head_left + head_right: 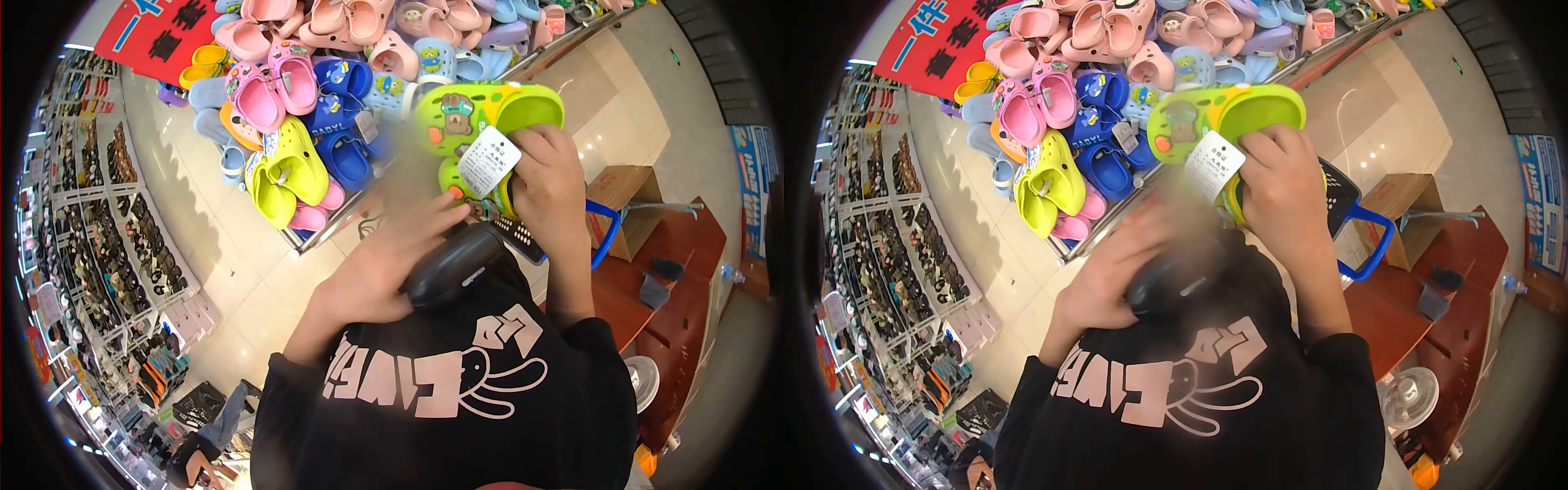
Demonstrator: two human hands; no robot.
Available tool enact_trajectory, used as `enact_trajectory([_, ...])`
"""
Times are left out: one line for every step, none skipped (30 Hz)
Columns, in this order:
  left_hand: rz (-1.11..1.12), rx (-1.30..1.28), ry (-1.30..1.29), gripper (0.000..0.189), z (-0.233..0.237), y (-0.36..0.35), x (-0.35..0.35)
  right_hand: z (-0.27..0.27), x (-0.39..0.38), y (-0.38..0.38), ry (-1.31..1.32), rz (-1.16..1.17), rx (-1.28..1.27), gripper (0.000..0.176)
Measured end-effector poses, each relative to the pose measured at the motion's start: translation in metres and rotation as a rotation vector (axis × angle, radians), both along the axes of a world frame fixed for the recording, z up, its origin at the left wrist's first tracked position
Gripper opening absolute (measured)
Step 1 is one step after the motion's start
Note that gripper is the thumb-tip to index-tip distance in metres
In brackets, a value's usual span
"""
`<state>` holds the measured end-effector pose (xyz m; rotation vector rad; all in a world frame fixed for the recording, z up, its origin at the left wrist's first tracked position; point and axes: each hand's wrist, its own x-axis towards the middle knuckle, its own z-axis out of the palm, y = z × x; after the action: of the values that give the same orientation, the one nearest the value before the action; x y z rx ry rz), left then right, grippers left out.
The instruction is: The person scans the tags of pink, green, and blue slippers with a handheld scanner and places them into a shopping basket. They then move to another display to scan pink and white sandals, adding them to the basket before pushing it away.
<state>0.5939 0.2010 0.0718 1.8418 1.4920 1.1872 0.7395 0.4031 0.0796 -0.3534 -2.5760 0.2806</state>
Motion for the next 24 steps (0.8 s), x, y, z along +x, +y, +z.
enact_trajectory([-0.008,-0.002,-0.006,0.063,0.002,-0.004,-0.008,0.0,-0.007,-0.001,-0.006,-0.008,-0.002,0.032])
enact_trajectory([-0.004,-0.067,-0.087,0.063,0.006,-0.008,-0.018,0.0,-0.013,-0.002,0.028,-0.021,0.045,0.026])
enact_trajectory([-0.002,-0.131,-0.163,0.063,0.008,-0.011,-0.029,0.0,-0.019,-0.001,0.065,-0.036,0.095,0.021])
enact_trajectory([0.034,-0.107,-0.171,0.063,0.002,-0.018,-0.039,0.0,-0.024,-0.001,0.066,-0.049,0.096,0.021])
enact_trajectory([0.022,-0.109,-0.17,0.063,0.005,-0.023,-0.044,-0.001,-0.027,-0.001,0.084,-0.053,0.082,0.022])
enact_trajectory([0.132,-0.199,-0.285,0.063,0.009,-0.027,-0.047,0.0,-0.03,-0.001,0.102,-0.055,0.072,0.023])
enact_trajectory([0.246,-0.288,-0.4,0.063,0.01,-0.028,-0.051,-0.002,-0.032,0.001,0.102,-0.062,0.077,0.023])
enact_trajectory([0.277,-0.33,-0.516,0.059,0.009,-0.025,-0.053,-0.004,-0.034,0.002,0.114,-0.074,0.046,0.024])
enact_trajectory([0.273,-0.329,-0.516,0.059,0.008,-0.022,-0.053,-0.006,-0.037,0.003,0.126,-0.085,0.015,0.025])
enact_trajectory([0.322,-0.346,-0.494,0.058,0.007,-0.018,-0.052,-0.006,-0.04,0.005,0.125,-0.087,0.015,0.025])
enact_trajectory([0.372,-0.366,-0.47,0.057,0.007,-0.014,-0.05,-0.007,-0.042,0.006,0.124,-0.104,0.008,0.025])
enact_trajectory([0.373,-0.369,-0.469,0.057,0.01,-0.009,-0.048,-0.008,-0.044,0.006,0.123,-0.12,0.001,0.026])
enact_trajectory([0.344,-0.382,-0.442,0.061,0.017,-0.002,-0.048,-0.009,-0.047,0.006,0.125,-0.12,-0.001,0.026])
enact_trajectory([0.315,-0.392,-0.416,0.065,0.021,0.003,-0.048,-0.009,-0.049,0.006,0.128,-0.134,-0.008,0.026])
enact_trajectory([0.318,-0.39,-0.414,0.065,0.021,0.006,-0.048,-0.009,-0.052,0.007,0.131,-0.147,-0.014,0.027])
enact_trajectory([0.308,-0.358,-0.388,0.064,0.02,0.008,-0.048,-0.009,-0.054,0.008,0.134,-0.145,-0.012,0.027])
enact_trajectory([0.299,-0.328,-0.361,0.063,0.019,0.01,-0.049,-0.009,-0.056,0.008,0.144,-0.143,-0.031,0.027])
enact_trajectory([0.299,-0.329,-0.359,0.063,0.019,0.011,-0.05,-0.01,-0.057,0.008,0.154,-0.142,-0.052,0.027])
enact_trajectory([0.31,-0.351,-0.372,0.063,0.019,0.011,-0.05,-0.01,-0.058,0.009,0.157,-0.145,-0.054,0.027])
enact_trajectory([0.319,-0.374,-0.386,0.063,0.018,0.011,-0.051,-0.01,-0.059,0.009,0.155,-0.144,-0.065,0.027])
enact_trajectory([0.314,-0.376,-0.386,0.063,0.017,0.012,-0.052,-0.011,-0.06,0.01,0.151,-0.143,-0.074,0.027])
enact_trajectory([0.314,-0.395,-0.389,0.064,0.015,0.012,-0.053,-0.012,-0.06,0.01,0.148,-0.148,-0.074,0.027])
enact_trajectory([0.313,-0.413,-0.393,0.064,0.012,0.013,-0.054,-0.012,-0.06,0.01,0.146,-0.151,-0.07,0.028])
enact_trajectory([0.31,-0.415,-0.399,0.064,0.01,0.013,-0.055,-0.012,-0.06,0.01,0.143,-0.153,-0.066,0.028])
